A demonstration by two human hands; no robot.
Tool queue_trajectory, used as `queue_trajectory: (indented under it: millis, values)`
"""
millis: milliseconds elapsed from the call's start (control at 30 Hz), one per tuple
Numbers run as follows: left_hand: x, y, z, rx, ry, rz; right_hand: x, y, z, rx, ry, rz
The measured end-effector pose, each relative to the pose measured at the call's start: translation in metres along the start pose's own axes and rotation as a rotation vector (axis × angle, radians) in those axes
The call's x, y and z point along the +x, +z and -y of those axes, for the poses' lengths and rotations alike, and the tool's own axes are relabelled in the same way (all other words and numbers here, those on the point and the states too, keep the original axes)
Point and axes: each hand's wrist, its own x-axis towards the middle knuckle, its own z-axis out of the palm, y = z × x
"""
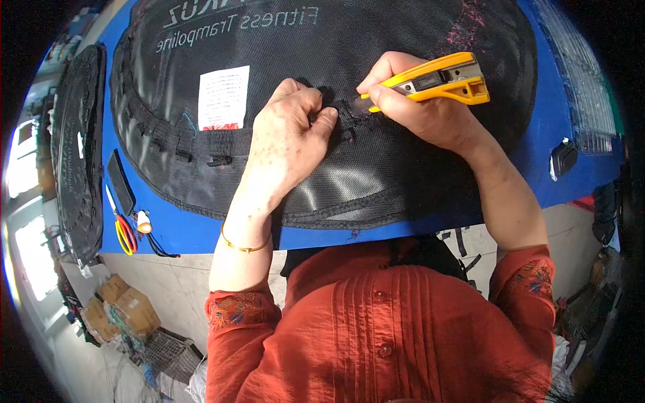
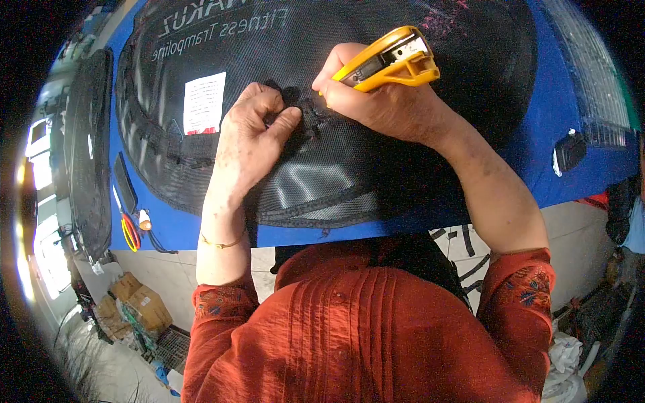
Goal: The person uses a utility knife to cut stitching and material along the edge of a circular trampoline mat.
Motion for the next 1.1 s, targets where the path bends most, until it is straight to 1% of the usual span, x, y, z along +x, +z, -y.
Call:
queue_trajectory:
  millis: [67, 167, 200, 267, 400, 467, 500, 567, 667, 800, 867, 1000, 1067, 1100]
  values:
    - [0.000, 0.000, 0.001, 0.007, 0.012, -0.004, -0.003, 0.002, -0.008, -0.188, -0.222, -0.066]
    - [0.000, 0.000, 0.001, 0.017, 0.029, -0.009, -0.002, 0.004, -0.007, -0.264, -0.235, -0.100]
    - [0.000, 0.000, 0.001, 0.020, 0.033, -0.011, -0.001, 0.005, -0.006, -0.264, -0.235, -0.100]
    - [-0.001, 0.000, 0.000, 0.013, 0.023, -0.011, -0.001, 0.007, -0.001, -0.095, -0.084, -0.071]
    - [-0.001, 0.000, -0.001, -0.004, 0.000, -0.010, -0.001, 0.005, 0.001, -0.081, -0.020, -0.066]
    - [-0.001, 0.001, 0.000, -0.002, 0.012, -0.016, 0.000, 0.004, -0.007, -0.308, -0.333, -0.094]
    - [-0.001, 0.001, 0.000, 0.001, 0.024, -0.021, -0.001, 0.004, -0.004, -0.306, -0.333, -0.093]
    - [-0.001, 0.000, -0.001, 0.002, 0.024, -0.020, -0.001, 0.005, 0.005, -0.047, -0.065, -0.058]
    - [-0.001, 0.000, 0.001, 0.003, 0.030, -0.017, 0.000, 0.005, 0.003, -0.028, -0.039, -0.096]
    - [-0.001, 0.000, 0.000, 0.007, 0.034, -0.011, 0.000, 0.006, 0.000, -0.046, -0.074, -0.078]
    - [-0.001, 0.000, 0.001, 0.009, 0.039, -0.014, -0.001, 0.008, 0.001, -0.050, -0.131, -0.097]
    - [-0.001, 0.000, 0.001, 0.008, 0.036, -0.018, 0.000, 0.008, 0.002, -0.066, -0.103, -0.085]
    - [-0.001, 0.000, 0.001, 0.012, 0.036, -0.015, 0.000, 0.009, -0.001, -0.183, -0.200, -0.083]
    - [-0.001, 0.000, 0.001, 0.016, 0.034, -0.012, 0.000, 0.008, 0.000, -0.183, -0.200, -0.083]
